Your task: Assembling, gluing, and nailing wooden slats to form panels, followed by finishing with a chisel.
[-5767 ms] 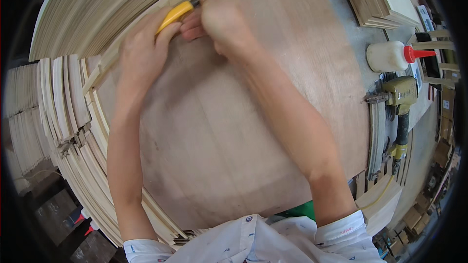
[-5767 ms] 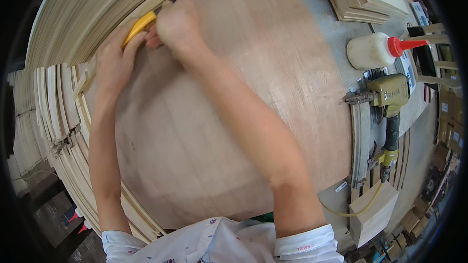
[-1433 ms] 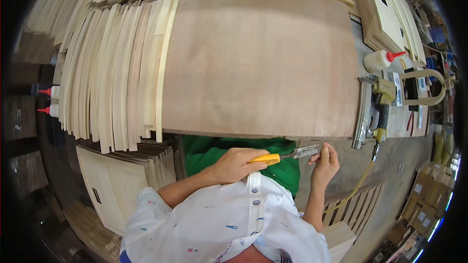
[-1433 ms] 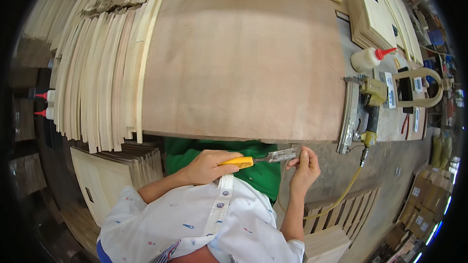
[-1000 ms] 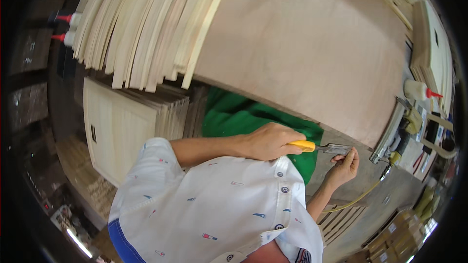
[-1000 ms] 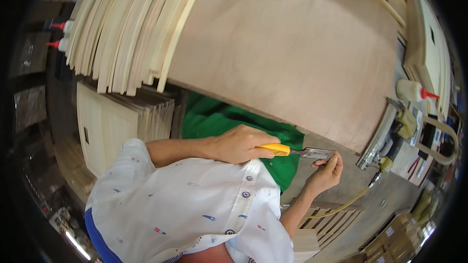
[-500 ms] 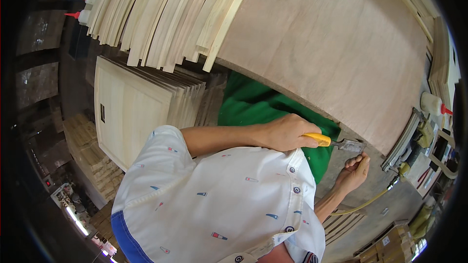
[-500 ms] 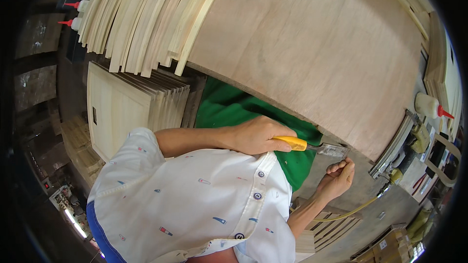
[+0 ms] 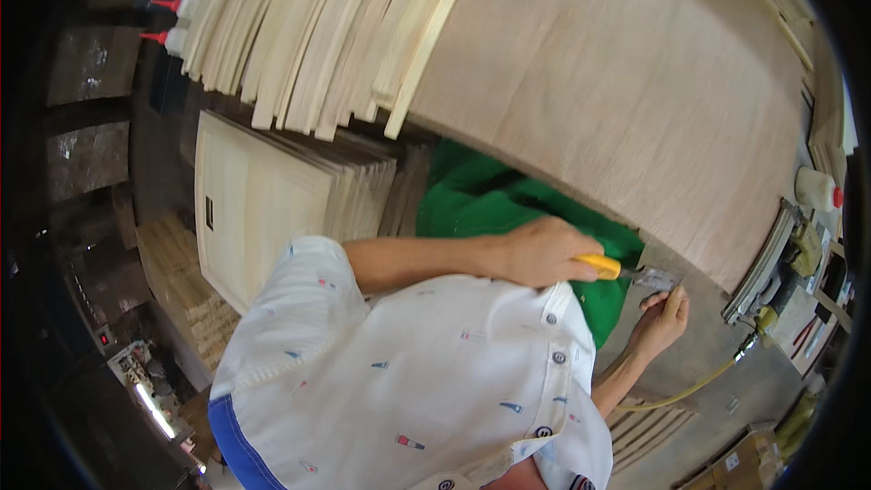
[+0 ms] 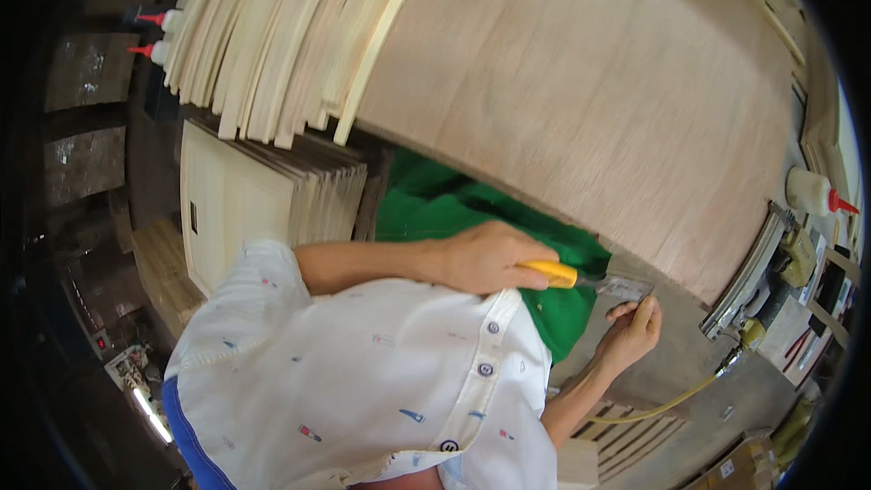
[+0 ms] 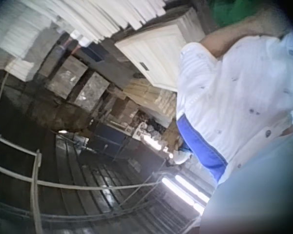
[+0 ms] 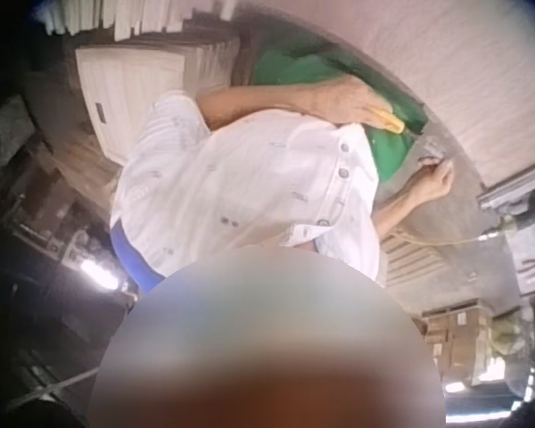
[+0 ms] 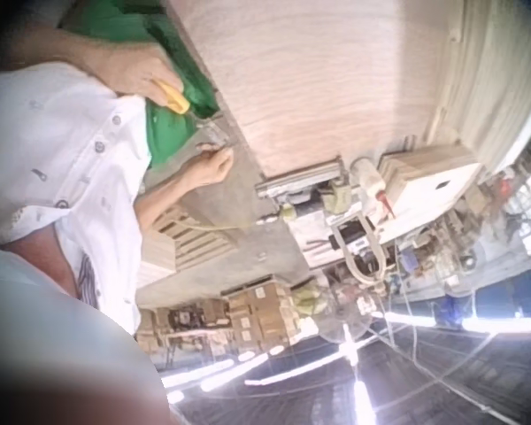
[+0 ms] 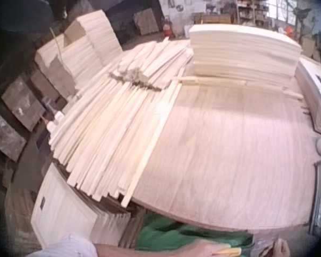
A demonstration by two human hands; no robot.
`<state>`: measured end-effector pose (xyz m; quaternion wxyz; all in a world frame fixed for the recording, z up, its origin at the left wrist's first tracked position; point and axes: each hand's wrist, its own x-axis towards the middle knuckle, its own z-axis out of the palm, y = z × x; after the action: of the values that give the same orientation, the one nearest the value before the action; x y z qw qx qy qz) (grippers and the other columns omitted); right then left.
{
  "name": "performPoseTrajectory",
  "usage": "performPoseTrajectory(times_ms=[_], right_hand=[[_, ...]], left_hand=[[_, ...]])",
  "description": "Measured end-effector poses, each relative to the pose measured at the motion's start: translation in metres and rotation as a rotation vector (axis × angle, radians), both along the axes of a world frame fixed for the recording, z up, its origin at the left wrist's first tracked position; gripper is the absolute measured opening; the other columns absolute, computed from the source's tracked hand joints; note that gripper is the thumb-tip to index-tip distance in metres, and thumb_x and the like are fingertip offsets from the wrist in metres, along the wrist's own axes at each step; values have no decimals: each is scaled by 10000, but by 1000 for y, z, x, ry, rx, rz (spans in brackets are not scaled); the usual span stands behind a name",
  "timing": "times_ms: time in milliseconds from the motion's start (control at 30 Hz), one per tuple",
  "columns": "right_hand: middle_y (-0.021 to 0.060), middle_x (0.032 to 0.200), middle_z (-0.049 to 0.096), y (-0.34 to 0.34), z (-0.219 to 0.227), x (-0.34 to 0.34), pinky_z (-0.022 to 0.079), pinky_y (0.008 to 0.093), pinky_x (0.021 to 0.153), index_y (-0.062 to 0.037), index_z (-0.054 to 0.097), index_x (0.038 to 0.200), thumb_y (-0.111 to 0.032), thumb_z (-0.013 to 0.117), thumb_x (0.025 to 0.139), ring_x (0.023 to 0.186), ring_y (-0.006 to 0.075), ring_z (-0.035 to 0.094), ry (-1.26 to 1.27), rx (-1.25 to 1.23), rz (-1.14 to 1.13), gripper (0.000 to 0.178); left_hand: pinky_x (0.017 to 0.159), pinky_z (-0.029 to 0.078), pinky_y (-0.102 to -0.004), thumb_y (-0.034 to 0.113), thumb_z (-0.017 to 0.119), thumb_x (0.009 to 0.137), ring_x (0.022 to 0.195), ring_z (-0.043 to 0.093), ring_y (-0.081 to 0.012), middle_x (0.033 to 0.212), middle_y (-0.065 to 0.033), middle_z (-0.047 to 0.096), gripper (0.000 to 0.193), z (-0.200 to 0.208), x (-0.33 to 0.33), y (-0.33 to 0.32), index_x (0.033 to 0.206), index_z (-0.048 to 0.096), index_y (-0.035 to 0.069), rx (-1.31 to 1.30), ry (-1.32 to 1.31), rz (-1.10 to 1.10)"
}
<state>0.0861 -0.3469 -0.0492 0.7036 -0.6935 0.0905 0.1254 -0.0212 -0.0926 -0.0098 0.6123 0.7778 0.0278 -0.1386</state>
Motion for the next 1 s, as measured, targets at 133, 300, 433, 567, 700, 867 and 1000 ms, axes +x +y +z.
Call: performPoseTrajectory(times_ms=[133, 300, 433, 567, 700, 867, 1000], right_hand=[[26, 630, 503, -2, -9, -3, 396, 239, 420, -24, 525, 852, -195, 512, 1002, 476, 97, 469, 1, -67, -58, 228], [20, 611, 454, -52, -41, 9, 373, 241, 387, -12, 511, 816, -237, 512, 1002, 447, 83, 411, -106, -403, -41, 292], [44, 629, 513, -108, -86, 7, 397, 249, 422, 16, 566, 819, -266, 601, 949, 448, 99, 423, 145, -734, -52, 312], [35, 602, 504, -145, -167, -31, 420, 269, 439, 20, 609, 779, -262, 650, 906, 445, 117, 456, 111, -529, -7, 313], [65, 652, 580, -122, -155, -43, 441, 290, 475, 34, 648, 887, -152, 652, 881, 464, 140, 483, 155, -731, 61, 186], [60, 689, 590, -109, -156, -41, 431, 284, 511, 14, 611, 885, -134, 645, 890, 595, 142, 548, 425, -765, 168, 152], [85, 708, 601, -95, -147, -41, 463, 286, 531, 23, 620, 845, -189, 633, 910, 572, 149, 567, 225, -574, 104, 222]], left_hand=[[700, 474, -406, 271, 612, 891, 792, 622, -353, 862, -174, 636, 277, 5, 3, -2, 1061, 626, 53, 40, -1, -23], [716, 484, -370, 284, 597, 909, 813, 645, -308, 921, -170, 668, 329, 23, 7, 7, 1150, 627, 61, -72, 204, -42], [764, 496, -316, 265, 617, 908, 842, 658, -240, 987, -150, 687, 383, 26, 8, 9, 1222, 607, 45, -117, 219, 46], [772, 498, -302, 241, 631, 900, 843, 653, -218, 998, -144, 687, 383, 34, 17, 6, 1216, 607, 27, -155, 269, 79], [725, 494, -273, 219, 631, 906, 811, 632, -152, 993, -110, 691, 375, 35, 14, 2, 1230, 603, 32, -182, 237, 129], [716, 497, -284, 238, 612, 915, 786, 625, -149, 949, -121, 689, 383, 45, 25, 1, 1226, 598, 15, -270, 365, 190], [675, 492, -261, 220, 602, 929, 747, 591, -113, 956, -84, 675, 378, 43, 25, -4, 1244, 586, 12, -331, 353, 271]])
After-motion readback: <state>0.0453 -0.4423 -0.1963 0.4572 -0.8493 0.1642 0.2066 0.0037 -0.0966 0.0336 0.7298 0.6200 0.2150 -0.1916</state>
